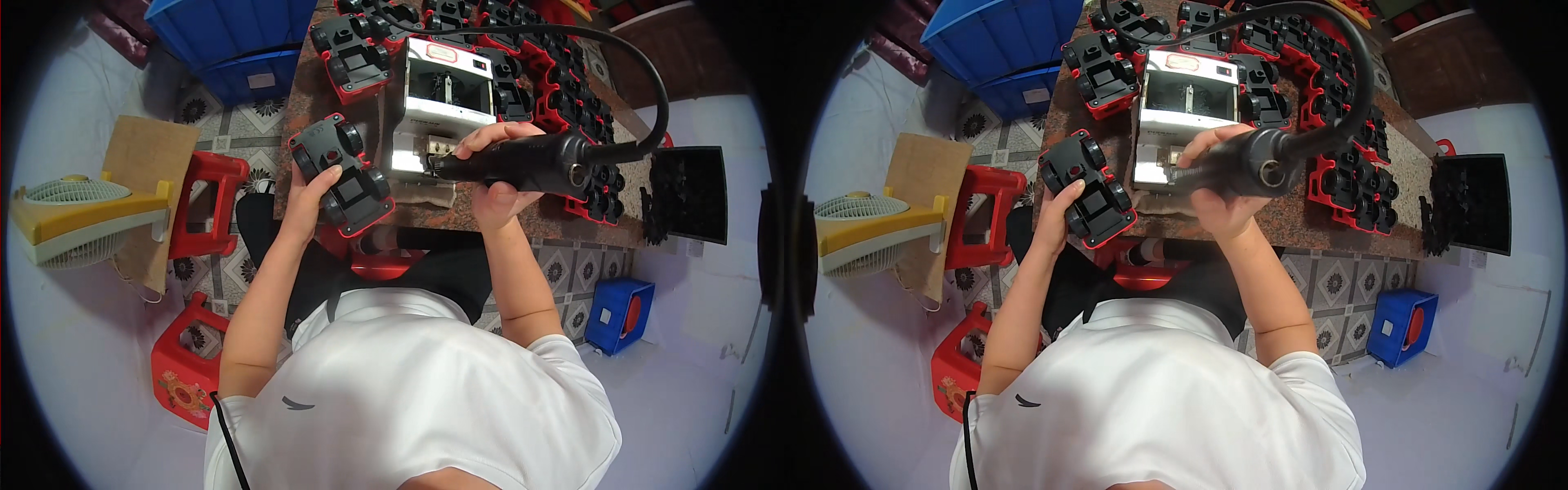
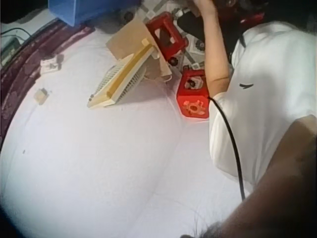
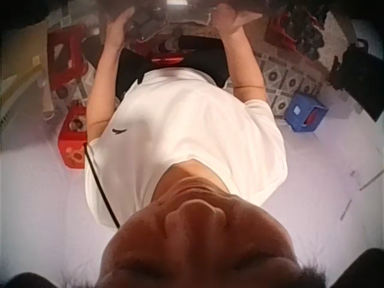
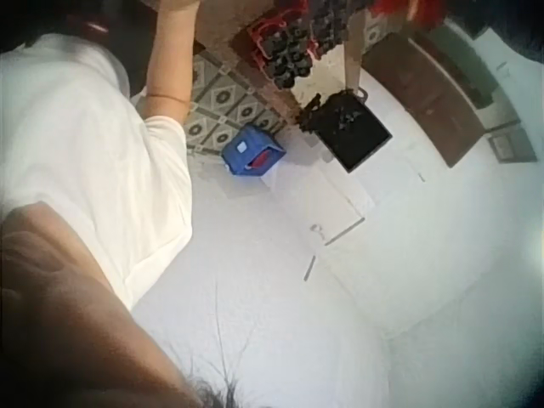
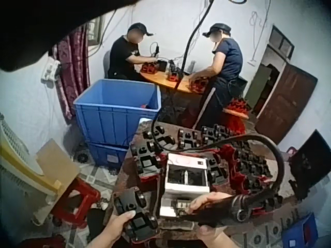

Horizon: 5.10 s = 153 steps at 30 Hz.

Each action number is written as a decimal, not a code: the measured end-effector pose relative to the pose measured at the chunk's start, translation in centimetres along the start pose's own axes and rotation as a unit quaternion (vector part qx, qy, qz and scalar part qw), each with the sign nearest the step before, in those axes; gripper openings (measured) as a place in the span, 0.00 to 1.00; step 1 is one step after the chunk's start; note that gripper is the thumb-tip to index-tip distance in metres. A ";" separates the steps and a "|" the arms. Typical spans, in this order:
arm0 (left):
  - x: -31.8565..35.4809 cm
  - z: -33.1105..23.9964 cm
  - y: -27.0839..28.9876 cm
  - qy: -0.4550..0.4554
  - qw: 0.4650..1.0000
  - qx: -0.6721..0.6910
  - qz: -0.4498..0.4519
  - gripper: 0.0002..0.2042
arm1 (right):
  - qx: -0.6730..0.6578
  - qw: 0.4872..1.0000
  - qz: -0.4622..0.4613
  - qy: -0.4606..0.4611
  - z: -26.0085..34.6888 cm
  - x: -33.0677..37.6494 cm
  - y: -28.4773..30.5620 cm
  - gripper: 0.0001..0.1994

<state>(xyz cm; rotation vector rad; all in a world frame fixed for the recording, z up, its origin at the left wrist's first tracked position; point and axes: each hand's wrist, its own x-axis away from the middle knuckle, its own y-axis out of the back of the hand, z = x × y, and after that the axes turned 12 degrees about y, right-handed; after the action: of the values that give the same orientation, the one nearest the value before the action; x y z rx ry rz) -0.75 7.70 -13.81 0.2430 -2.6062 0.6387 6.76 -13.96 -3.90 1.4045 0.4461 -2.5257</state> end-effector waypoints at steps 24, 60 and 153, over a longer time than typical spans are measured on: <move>0.1 -0.2 -0.2 -0.003 1.000 -0.004 0.003 0.28 | 0.025 0.999 -0.038 -0.011 0.5 -1.2 0.0 0.31; 0.3 -0.1 -0.2 0.021 1.000 0.007 0.003 0.26 | 0.089 0.994 -0.049 -0.040 1.2 -0.3 0.3 0.36; -7.4 -15.3 -2.3 -0.293 0.600 -0.744 0.032 0.11 | -0.026 0.970 -0.131 -0.202 8.7 -2.1 0.9 0.36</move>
<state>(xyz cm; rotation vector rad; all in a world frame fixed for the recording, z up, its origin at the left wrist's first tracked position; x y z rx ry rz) 12.24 13.42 -4.12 -0.2479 -2.6771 -1.9345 1.30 -17.83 2.08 0.8211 0.6451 -2.8860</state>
